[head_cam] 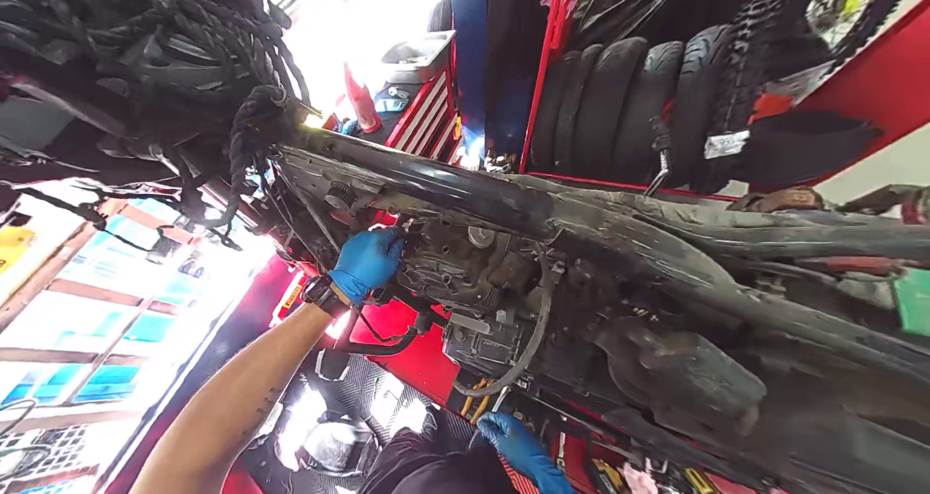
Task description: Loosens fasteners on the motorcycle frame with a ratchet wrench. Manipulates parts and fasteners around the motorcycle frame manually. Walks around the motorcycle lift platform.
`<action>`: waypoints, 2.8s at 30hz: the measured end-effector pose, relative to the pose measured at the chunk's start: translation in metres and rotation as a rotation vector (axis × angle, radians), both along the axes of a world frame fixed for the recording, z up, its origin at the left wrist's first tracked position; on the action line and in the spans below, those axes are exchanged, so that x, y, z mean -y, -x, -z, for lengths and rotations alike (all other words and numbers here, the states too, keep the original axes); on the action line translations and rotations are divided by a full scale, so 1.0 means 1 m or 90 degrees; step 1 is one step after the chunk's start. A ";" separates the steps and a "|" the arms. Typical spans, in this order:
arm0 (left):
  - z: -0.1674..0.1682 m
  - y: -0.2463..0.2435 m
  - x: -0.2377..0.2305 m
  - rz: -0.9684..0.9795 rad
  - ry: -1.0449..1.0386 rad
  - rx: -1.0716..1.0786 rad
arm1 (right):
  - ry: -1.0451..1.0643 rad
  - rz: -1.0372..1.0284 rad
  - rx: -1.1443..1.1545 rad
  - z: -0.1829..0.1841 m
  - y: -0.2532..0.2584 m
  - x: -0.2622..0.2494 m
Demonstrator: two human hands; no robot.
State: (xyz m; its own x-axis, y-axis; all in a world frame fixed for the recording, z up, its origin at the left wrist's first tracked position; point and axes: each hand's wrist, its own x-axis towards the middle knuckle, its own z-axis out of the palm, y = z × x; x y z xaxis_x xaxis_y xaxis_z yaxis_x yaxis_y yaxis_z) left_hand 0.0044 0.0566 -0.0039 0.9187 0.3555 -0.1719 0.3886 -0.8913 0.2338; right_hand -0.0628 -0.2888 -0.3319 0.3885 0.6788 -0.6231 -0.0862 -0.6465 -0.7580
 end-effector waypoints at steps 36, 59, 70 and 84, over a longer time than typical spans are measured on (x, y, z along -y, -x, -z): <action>0.197 0.208 0.415 -0.307 1.319 -0.437 | -0.095 0.922 0.399 -0.112 0.259 0.158; 0.219 0.176 1.107 -0.064 1.337 -0.678 | -0.107 1.026 0.470 -0.110 0.258 0.817; 0.223 0.083 1.458 0.074 1.202 -0.649 | 0.465 0.960 0.275 -0.148 0.107 1.137; 0.212 -0.170 1.687 -0.033 1.144 -0.181 | 0.377 0.487 0.320 -0.162 -0.196 1.418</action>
